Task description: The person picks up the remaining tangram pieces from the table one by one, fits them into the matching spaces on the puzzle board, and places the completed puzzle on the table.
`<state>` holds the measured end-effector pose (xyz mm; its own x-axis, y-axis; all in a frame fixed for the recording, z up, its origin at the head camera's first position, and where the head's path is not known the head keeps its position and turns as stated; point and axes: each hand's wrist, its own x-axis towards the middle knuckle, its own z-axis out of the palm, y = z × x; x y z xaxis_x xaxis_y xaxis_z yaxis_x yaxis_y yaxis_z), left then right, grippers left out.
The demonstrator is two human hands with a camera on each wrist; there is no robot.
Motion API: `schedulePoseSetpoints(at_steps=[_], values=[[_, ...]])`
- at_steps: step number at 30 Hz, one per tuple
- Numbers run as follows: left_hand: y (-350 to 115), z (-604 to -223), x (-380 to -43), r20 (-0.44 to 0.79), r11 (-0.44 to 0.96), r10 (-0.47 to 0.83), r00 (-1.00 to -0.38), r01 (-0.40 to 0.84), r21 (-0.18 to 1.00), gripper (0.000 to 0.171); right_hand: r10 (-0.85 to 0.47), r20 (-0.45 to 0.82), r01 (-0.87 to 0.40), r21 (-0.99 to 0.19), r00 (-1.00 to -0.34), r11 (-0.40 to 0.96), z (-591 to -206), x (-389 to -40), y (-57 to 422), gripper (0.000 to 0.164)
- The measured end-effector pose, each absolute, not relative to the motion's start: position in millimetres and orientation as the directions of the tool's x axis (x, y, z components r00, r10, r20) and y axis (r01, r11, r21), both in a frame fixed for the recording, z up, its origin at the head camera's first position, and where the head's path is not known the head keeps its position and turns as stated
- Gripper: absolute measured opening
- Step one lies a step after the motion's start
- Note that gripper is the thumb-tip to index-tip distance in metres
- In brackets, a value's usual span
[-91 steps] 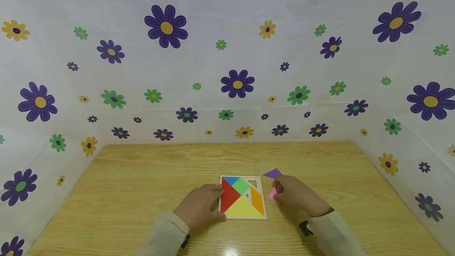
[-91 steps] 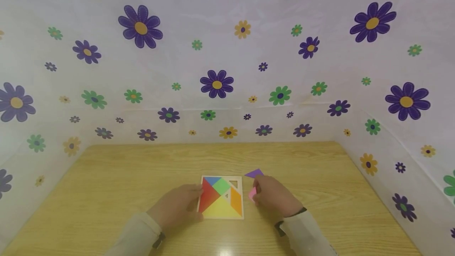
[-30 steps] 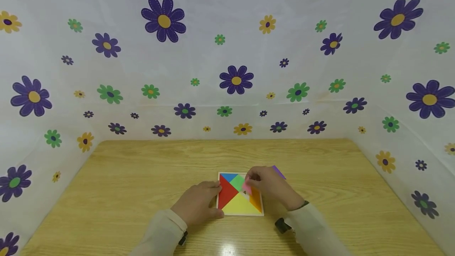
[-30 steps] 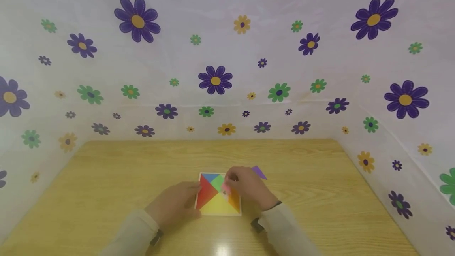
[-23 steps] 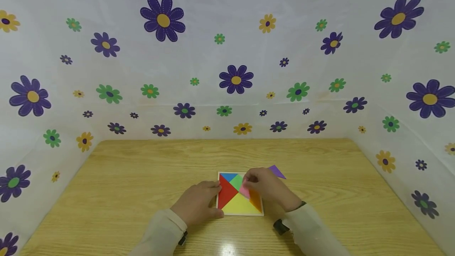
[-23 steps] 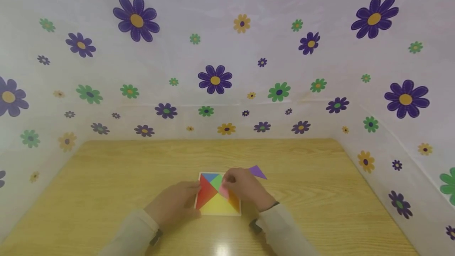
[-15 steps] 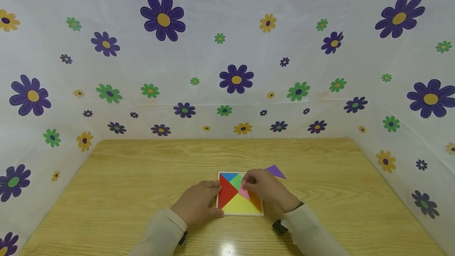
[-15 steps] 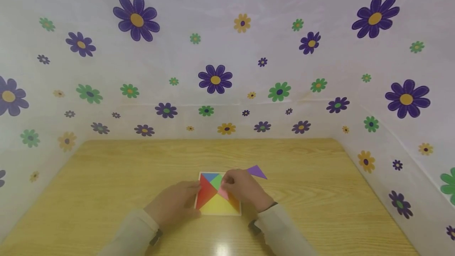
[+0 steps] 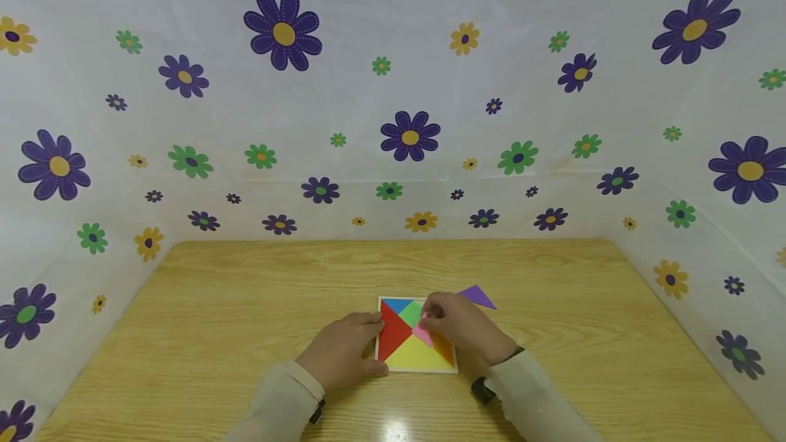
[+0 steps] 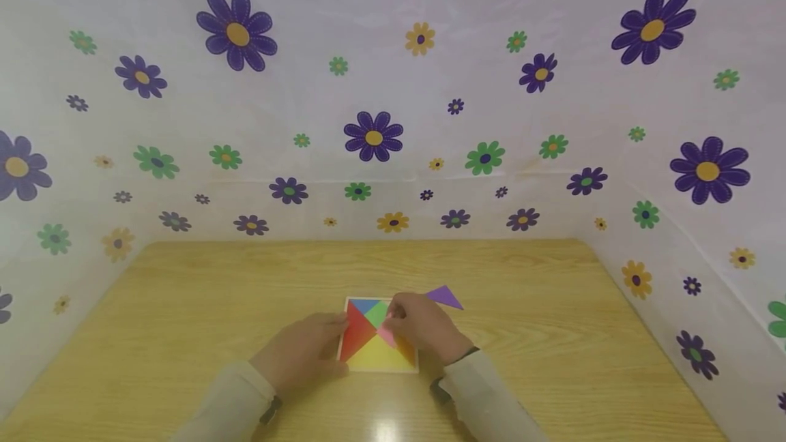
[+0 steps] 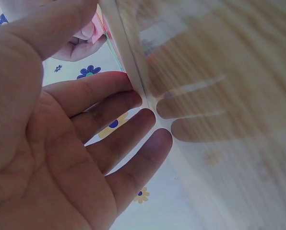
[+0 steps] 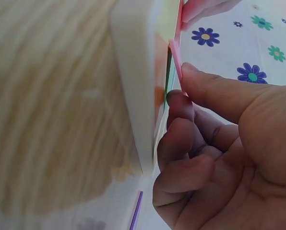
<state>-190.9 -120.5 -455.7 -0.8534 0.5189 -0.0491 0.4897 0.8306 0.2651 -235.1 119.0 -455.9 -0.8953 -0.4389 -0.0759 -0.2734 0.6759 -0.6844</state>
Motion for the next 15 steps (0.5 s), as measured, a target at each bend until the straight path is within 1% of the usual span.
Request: schedulePoseSetpoints(at_steps=[4, 11, 15], values=[[-119.9, -454.0, -190.2, -0.049, 0.831, 0.517, -0.855, 0.488, 0.266, 0.075, -0.418, -0.069, -0.266, -0.673, -0.906, 0.690, -452.9, -233.6, 118.5, 0.008], [-119.4, -452.5, -189.5, -0.047, 0.833, 0.511, -0.858, 0.481, 0.272, 0.075, -0.374, -0.061, -0.247, -0.650, -0.925, 0.718, -453.0, -233.8, 118.8, 0.016], [-119.8, -453.9, -189.7, -0.050, 0.836, 0.510, -0.859, 0.481, 0.265, 0.076, -0.400, -0.067, -0.292, -0.575, -0.914, 0.764, -451.8, -234.0, 119.8, 0.018]])
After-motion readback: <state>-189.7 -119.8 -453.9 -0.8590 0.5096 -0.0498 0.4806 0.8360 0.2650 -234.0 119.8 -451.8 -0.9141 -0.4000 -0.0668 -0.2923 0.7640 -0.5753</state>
